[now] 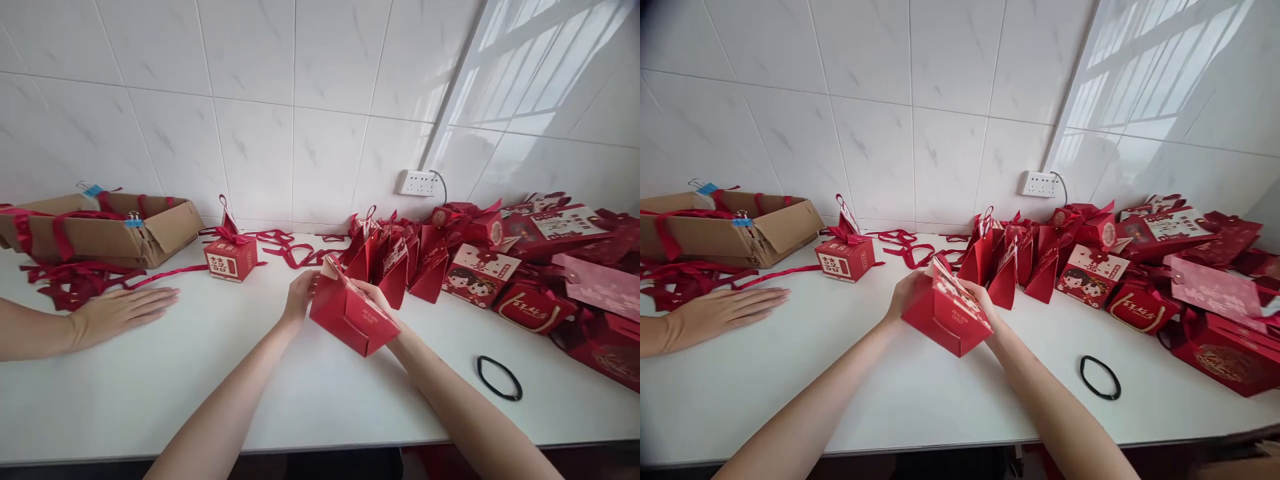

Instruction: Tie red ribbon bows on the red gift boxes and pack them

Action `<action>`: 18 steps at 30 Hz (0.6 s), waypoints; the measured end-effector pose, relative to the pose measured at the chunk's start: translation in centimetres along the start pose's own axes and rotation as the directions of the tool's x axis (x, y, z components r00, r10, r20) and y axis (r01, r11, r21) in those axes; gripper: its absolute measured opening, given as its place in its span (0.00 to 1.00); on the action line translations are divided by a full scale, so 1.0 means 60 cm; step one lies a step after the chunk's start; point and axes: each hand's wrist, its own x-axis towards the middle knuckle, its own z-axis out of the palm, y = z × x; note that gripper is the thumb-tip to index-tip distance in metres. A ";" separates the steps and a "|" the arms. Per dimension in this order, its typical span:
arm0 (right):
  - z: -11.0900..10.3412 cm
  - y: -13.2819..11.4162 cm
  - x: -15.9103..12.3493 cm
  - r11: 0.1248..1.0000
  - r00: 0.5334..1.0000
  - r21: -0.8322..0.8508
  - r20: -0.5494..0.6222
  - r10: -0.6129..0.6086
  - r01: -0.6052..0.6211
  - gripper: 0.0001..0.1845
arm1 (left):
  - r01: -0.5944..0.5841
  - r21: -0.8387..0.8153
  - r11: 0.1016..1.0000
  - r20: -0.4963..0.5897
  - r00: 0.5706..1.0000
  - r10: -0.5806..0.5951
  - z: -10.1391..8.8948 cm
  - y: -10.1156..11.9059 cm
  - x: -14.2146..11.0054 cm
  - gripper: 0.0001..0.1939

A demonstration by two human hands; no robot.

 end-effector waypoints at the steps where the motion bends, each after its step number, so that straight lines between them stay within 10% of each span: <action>1: -0.003 0.003 -0.003 0.997 0.998 0.048 -0.003 0.065 -0.065 0.12 | 0.041 -0.039 0.998 0.048 0.998 -0.039 -0.001 0.003 -0.001 0.20; 6: -0.010 -0.005 -0.016 0.920 0.947 0.250 -0.031 0.319 -0.301 0.08 | 0.209 -0.179 0.961 0.270 0.950 -0.156 0.001 0.013 -0.005 0.19; 18: -0.002 -0.008 -0.029 0.930 0.948 0.193 0.002 0.317 -0.312 0.09 | 0.359 -0.192 0.913 0.366 0.890 -0.273 -0.006 0.019 0.002 0.13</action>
